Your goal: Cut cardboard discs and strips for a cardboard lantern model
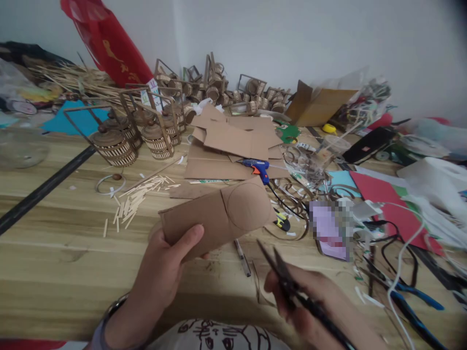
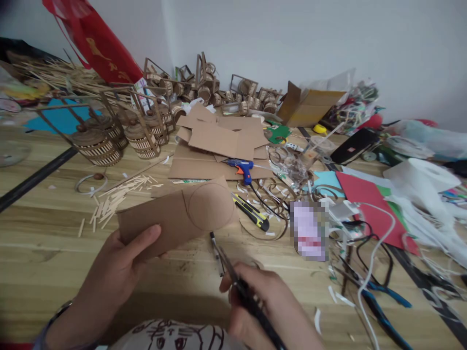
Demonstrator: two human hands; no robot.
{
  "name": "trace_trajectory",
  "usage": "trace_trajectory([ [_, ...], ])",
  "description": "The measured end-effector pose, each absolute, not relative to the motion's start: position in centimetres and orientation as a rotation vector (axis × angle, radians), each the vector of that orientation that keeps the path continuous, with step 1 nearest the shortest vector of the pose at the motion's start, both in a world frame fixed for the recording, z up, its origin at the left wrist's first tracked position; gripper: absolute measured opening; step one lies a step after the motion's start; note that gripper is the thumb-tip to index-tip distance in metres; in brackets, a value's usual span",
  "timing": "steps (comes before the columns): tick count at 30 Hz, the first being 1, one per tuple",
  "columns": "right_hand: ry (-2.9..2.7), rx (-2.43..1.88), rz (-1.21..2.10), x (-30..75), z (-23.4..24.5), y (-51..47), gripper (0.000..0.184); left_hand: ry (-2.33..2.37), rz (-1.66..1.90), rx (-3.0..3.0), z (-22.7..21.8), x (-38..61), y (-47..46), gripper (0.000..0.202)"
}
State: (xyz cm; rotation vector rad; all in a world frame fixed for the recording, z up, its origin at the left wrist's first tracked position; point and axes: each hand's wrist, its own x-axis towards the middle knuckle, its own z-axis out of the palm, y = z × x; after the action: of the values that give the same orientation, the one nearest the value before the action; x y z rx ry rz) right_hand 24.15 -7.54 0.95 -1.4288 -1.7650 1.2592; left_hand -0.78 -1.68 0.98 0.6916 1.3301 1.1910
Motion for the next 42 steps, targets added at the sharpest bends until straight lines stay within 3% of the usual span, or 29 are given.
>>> trace_trajectory([
  [7,-1.666,-1.532,1.458,22.0,-0.3,-6.8,0.034,1.333,1.063,0.655,0.7,-0.1,-2.7,0.043],
  [13,-1.783,-1.440,1.429,22.1,0.2,-5.7,0.040,1.340,1.001,0.696,0.6,-0.1,-3.1,0.049],
  [22,-1.864,-1.440,1.414,22.1,0.7,-5.1,0.021,1.452,0.948,0.772,1.4,-0.2,-3.0,0.038],
  [26,-1.817,-1.450,1.464,22.3,0.6,-5.2,0.035,1.409,0.940,0.812,1.4,-0.3,-3.1,0.039],
  [34,-1.799,-1.465,1.503,22.4,0.5,-5.6,0.086,1.437,0.935,0.875,0.8,-0.5,-3.4,0.042],
  [42,-1.819,-1.397,1.447,22.4,0.1,-5.8,0.084,1.563,0.892,0.839,0.4,-0.7,-3.5,0.056],
])
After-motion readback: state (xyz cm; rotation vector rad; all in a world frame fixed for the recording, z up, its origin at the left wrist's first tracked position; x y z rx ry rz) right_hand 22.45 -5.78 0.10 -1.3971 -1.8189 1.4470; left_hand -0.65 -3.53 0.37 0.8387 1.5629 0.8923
